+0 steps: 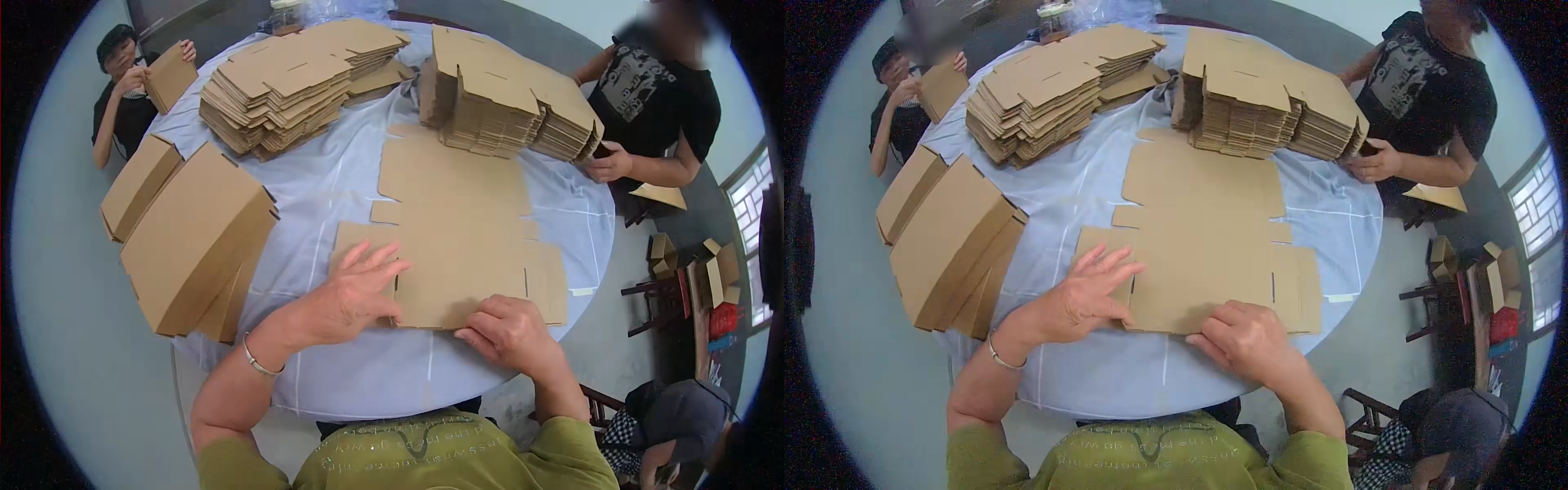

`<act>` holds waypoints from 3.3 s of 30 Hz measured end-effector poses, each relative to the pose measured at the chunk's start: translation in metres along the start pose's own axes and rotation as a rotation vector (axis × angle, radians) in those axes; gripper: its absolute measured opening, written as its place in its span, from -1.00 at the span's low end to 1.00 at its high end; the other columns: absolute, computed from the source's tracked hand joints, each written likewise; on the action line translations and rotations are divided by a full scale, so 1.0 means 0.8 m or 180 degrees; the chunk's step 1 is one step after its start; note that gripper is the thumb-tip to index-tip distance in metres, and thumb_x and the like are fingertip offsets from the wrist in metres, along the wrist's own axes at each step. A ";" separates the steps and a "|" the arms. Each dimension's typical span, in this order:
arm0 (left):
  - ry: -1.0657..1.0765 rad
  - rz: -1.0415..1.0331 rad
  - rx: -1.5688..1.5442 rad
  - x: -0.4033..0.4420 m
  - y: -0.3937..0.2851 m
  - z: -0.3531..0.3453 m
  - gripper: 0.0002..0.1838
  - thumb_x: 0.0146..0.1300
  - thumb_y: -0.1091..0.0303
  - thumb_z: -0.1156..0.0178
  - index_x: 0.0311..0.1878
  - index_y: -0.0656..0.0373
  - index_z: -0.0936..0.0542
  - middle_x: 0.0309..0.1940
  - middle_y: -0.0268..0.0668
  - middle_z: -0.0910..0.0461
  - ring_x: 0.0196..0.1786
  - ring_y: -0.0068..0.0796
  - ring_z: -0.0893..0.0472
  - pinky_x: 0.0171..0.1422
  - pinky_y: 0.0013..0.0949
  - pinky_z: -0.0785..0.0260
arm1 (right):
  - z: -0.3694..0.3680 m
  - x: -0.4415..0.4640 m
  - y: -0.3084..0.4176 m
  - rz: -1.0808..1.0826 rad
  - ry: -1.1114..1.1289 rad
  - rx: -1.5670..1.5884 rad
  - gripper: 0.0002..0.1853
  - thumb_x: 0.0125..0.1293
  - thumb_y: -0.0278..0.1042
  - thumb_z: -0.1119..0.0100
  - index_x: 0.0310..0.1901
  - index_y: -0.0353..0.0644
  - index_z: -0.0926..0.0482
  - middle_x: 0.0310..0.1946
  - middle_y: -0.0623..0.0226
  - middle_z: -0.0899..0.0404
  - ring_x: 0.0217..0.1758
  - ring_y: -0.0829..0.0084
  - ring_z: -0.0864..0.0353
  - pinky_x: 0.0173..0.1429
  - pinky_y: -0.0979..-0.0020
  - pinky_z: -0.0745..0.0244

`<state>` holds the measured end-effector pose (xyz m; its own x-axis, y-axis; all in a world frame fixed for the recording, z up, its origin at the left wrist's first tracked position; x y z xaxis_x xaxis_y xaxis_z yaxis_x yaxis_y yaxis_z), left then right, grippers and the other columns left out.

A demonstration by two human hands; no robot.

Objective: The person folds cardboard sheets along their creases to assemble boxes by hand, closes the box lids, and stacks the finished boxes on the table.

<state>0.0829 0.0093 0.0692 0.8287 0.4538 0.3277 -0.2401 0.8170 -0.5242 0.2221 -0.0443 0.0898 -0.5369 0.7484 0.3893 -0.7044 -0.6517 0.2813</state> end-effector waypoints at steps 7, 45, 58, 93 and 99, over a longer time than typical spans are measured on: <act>0.0136 0.0006 0.0211 -0.004 0.006 -0.020 -0.81 0.14 0.48 -0.23 -0.19 -0.03 -0.67 0.27 -0.01 -0.38 0.44 0.14 -0.23 0.52 0.17 0.06 | -0.026 0.006 0.015 0.0036 0.0182 -0.0179 -0.81 0.13 -0.26 -0.35 -0.46 -0.14 -0.55 -0.46 0.32 -0.54 -0.40 0.29 -0.58 -0.33 0.28 -0.54; -0.2005 0.1337 -0.2915 -0.046 0.071 0.027 -0.24 0.29 0.52 -0.14 0.47 0.26 0.01 0.43 0.01 -0.18 0.44 -0.20 -0.28 0.46 -0.12 -0.21 | -0.026 0.014 0.011 -0.0119 -0.0375 -0.0283 -0.83 0.10 -0.33 -0.38 -0.42 -0.10 -0.53 -0.52 0.34 -0.49 -0.49 0.28 -0.54 -0.41 0.29 -0.50; -0.0875 0.1352 -0.3519 -0.027 0.061 -0.022 -0.56 0.46 0.52 0.10 0.36 0.37 -0.30 0.26 -0.18 -0.43 0.29 -0.44 -0.44 0.35 -0.33 -0.35 | -0.029 0.022 0.012 -0.0204 -0.0368 -0.0195 -0.86 0.05 -0.38 -0.38 -0.42 -0.15 -0.57 -0.54 0.33 -0.49 -0.49 0.27 -0.54 -0.43 0.26 -0.46; 0.0994 0.2845 0.0282 0.082 0.133 -0.031 -0.77 0.01 0.50 -0.02 -0.36 0.46 -0.59 -0.59 -0.03 -0.61 -0.69 -0.28 -0.60 -0.67 -0.26 -0.44 | -0.033 -0.001 0.005 -0.0060 -0.0573 -0.0236 -0.77 0.07 -0.31 -0.33 -0.54 -0.11 -0.44 -0.55 0.36 -0.41 -0.45 0.36 -0.50 -0.37 0.31 -0.48; 0.0368 0.2106 0.0797 0.077 0.137 -0.024 -0.75 0.06 0.43 -0.04 -0.30 0.44 -0.59 -0.37 0.22 -0.62 -0.28 0.10 -0.67 -0.19 -0.06 -0.55 | -0.031 -0.001 0.006 -0.0048 -0.0587 -0.0285 -0.77 0.05 -0.29 -0.35 -0.53 -0.11 -0.45 -0.55 0.36 -0.42 -0.46 0.35 -0.52 -0.39 0.30 -0.49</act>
<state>0.1171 0.1201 0.0170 0.5141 0.8531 -0.0891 -0.8081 0.4469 -0.3837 0.2075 -0.0450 0.0691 -0.4378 0.7174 0.5419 -0.7546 -0.6209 0.2123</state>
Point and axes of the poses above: each hand's wrist, its own x-axis towards the middle knuckle, its own z-axis out of the back of the hand, y = z × x, the point moved 10 cm from there along x, towards the middle knuckle
